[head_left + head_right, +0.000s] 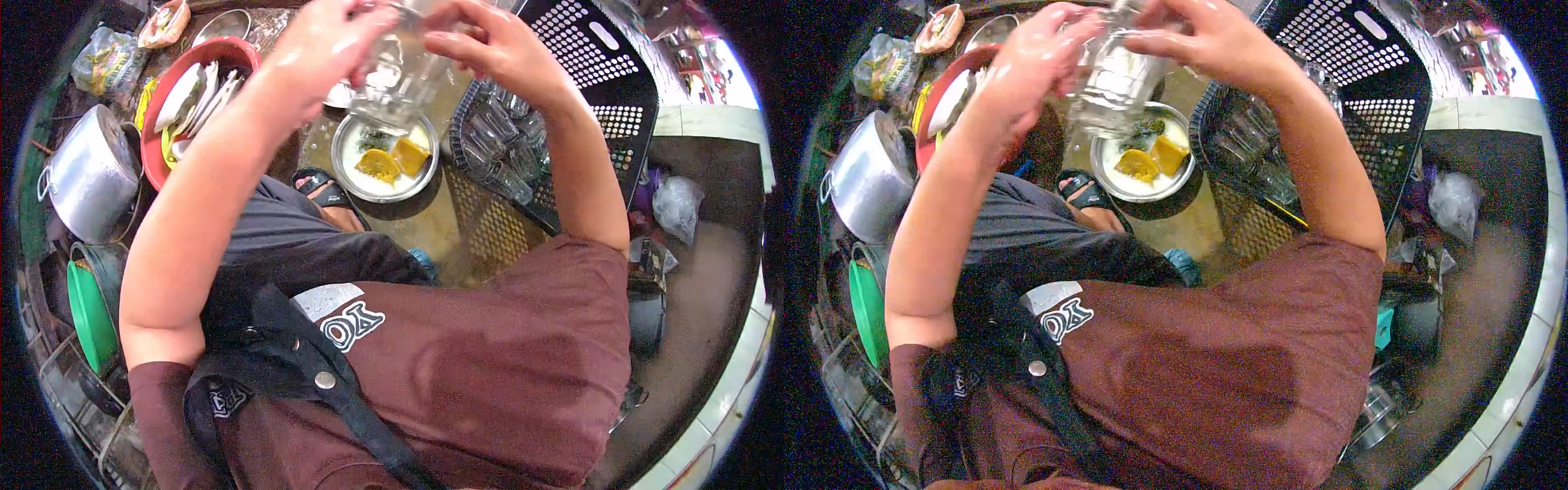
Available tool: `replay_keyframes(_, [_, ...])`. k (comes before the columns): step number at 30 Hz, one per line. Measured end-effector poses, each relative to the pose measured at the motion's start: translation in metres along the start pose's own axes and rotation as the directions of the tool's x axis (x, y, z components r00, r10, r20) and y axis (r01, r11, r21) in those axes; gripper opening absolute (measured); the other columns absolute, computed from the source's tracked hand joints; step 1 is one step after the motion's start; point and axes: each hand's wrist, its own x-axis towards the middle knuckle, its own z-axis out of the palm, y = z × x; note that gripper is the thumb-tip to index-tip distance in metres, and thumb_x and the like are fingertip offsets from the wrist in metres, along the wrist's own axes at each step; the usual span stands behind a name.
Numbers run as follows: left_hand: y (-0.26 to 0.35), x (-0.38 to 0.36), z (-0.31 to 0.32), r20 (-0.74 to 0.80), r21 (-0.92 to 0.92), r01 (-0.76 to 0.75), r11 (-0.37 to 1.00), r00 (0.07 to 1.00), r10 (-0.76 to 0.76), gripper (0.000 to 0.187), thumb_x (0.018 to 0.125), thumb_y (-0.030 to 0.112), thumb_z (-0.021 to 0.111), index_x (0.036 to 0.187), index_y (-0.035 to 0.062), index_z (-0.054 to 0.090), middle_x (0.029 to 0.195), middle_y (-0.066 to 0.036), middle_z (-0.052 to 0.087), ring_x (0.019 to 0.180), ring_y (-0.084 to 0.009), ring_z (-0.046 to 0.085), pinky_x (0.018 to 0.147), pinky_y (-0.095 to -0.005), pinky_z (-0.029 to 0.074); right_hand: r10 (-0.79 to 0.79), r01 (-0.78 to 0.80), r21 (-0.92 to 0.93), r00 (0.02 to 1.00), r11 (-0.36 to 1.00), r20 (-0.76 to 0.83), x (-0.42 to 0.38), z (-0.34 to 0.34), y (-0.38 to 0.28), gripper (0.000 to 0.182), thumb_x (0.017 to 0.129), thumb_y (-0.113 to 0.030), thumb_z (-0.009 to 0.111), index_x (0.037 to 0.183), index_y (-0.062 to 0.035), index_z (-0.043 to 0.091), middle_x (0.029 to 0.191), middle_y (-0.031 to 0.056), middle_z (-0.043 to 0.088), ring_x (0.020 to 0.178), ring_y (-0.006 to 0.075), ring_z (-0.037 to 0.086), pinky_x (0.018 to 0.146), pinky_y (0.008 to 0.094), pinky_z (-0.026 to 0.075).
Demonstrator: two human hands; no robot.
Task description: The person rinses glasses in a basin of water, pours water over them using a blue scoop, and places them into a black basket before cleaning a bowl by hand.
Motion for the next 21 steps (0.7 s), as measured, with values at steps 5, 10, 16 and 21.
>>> replay_keyframes(5, [-0.03,0.023,0.042,-0.042,0.302,0.002,0.953,0.999,0.011,0.027,0.083,0.021,0.052,0.103,0.0019,0.05,0.077,0.0,0.054,0.06,-0.006,0.047,0.051,-0.0204,0.04,0.145,-0.15,-0.037,0.983,0.988,-0.111,-0.047,-0.03,0.026,0.026,0.074,-0.029,0.062,0.071,-0.0042,0.057,0.059,-0.0033,0.049,0.052,0.0065,0.044,0.05,0.0203,0.035])
replay_keyframes(10, [-0.028,0.009,0.021,0.017,0.529,-0.3,0.794,0.939,0.343,0.032,0.083,0.021,0.051,0.109,0.003,0.049,0.09,-0.005,0.056,0.085,-0.013,0.055,0.079,-0.0244,0.043,0.132,-0.376,-0.462,0.869,0.803,-0.477,-0.092,-0.073,0.052,0.031,0.07,-0.034,0.06,0.069,-0.0027,0.055,0.059,0.0068,0.052,0.055,0.0143,0.047,0.052,0.0286,0.037])
replay_keyframes(16, [-0.008,-0.087,-0.126,-0.449,0.51,-0.077,0.857,0.826,0.341,0.034,0.085,0.02,0.049,0.113,0.0012,0.047,0.107,-0.008,0.053,0.097,-0.0134,0.051,0.083,-0.025,0.04,0.67,-0.731,-0.68,0.53,0.051,-0.52,-0.133,-0.12,0.2,0.036,0.068,-0.033,0.056,0.096,-0.0102,0.058,0.094,0.0158,0.059,0.089,0.0311,0.056,0.075,0.0421,0.044])
replay_keyframes(21, [-0.022,-0.234,-0.229,-0.824,0.383,0.088,0.919,0.482,0.298,0.037,0.085,0.025,0.05,0.112,0.0005,0.047,0.107,-0.011,0.053,0.097,-0.0194,0.052,0.083,-0.031,0.042,0.855,-0.591,-0.802,0.455,0.082,-0.249,-0.204,-0.153,0.392,0.059,0.061,-0.029,0.069,0.106,0.0036,0.05,0.099,0.0195,0.057,0.09,0.0275,0.056,0.073,0.0351,0.046])
